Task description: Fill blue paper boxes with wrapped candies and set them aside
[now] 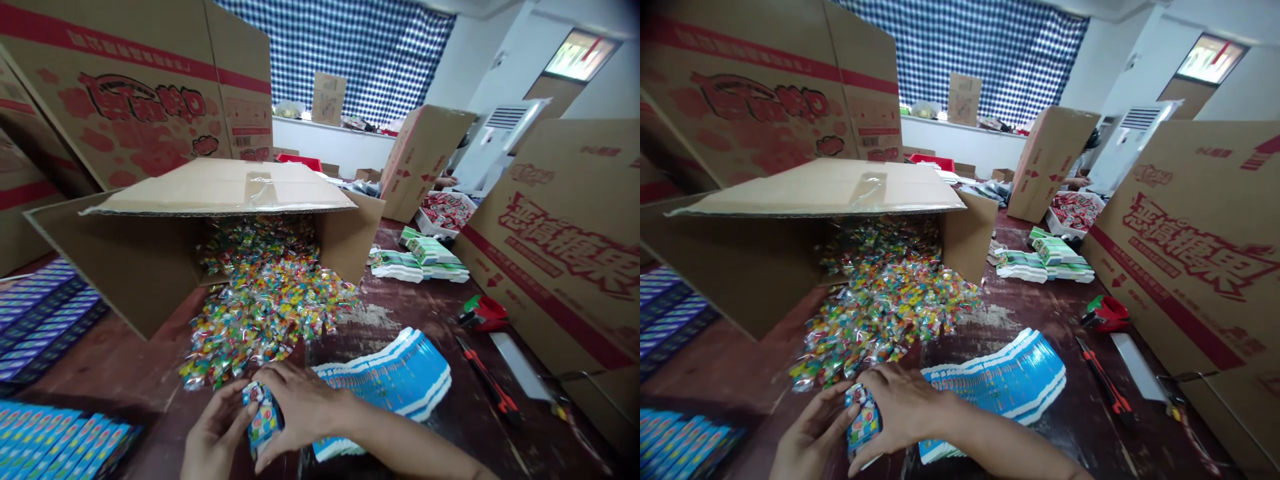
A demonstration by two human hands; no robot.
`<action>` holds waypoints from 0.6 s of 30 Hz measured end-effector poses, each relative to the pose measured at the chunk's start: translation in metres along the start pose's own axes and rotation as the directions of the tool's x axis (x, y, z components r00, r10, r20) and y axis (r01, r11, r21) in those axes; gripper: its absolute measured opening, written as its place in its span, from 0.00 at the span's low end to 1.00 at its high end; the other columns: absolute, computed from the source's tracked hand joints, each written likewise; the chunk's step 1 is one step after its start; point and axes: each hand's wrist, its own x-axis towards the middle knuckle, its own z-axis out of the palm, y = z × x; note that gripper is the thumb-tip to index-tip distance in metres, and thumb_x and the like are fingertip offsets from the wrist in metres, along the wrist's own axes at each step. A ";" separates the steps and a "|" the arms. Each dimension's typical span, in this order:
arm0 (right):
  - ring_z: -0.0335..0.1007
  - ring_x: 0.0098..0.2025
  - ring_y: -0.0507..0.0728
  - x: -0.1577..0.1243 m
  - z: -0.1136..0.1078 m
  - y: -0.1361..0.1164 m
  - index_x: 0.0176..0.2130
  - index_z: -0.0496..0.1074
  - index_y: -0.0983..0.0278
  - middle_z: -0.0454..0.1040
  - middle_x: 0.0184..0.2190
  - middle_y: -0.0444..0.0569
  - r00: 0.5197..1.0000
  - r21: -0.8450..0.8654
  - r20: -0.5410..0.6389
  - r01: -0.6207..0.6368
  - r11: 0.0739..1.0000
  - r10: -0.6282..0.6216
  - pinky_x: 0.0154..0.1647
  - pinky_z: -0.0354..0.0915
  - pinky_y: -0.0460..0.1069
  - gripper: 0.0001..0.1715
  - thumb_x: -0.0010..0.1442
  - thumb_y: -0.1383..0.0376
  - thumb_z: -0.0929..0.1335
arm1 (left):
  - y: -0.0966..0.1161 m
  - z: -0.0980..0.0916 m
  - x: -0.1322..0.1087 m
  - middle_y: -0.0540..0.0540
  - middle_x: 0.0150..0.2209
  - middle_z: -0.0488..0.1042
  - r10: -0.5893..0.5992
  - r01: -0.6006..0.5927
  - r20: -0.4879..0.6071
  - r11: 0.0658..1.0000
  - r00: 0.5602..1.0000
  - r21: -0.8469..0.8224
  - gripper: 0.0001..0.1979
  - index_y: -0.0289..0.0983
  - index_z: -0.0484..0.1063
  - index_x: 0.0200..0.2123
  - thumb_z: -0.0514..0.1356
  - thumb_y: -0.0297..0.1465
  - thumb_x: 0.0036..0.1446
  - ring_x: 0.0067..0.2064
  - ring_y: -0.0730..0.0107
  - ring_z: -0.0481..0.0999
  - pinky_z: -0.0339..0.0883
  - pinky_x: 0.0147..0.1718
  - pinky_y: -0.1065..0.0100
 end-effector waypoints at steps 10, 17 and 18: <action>0.61 0.57 0.64 0.010 0.009 -0.003 0.60 0.56 0.61 0.65 0.57 0.54 0.983 -0.076 0.052 0.177 0.981 -0.174 0.53 0.64 0.55 0.51 0.45 0.45 0.74 | 0.015 -0.013 -0.004 0.49 0.32 0.76 0.016 -0.018 0.080 0.999 0.997 0.026 0.22 0.37 0.70 0.34 0.74 0.37 0.36 0.39 0.63 0.75 0.73 0.35 0.71; 0.73 0.45 0.59 0.013 0.011 -0.006 0.61 0.60 0.57 0.74 0.49 0.50 0.998 0.229 0.050 -0.052 0.972 0.042 0.41 0.66 0.49 0.47 0.47 0.51 0.76 | 0.019 -0.042 -0.017 0.49 0.40 0.74 0.019 -0.023 -0.139 0.999 0.990 -0.028 0.29 0.40 0.69 0.45 0.73 0.36 0.37 0.38 0.65 0.75 0.71 0.34 0.71; 0.74 0.40 0.57 0.011 0.015 -0.005 0.55 0.67 0.58 0.77 0.42 0.47 0.995 0.304 0.069 -0.090 0.949 0.072 0.38 0.66 0.47 0.35 0.50 0.54 0.75 | 0.018 -0.045 -0.022 0.48 0.42 0.74 0.027 -0.028 -0.131 1.000 0.991 -0.006 0.30 0.39 0.69 0.47 0.72 0.36 0.39 0.39 0.64 0.75 0.71 0.36 0.70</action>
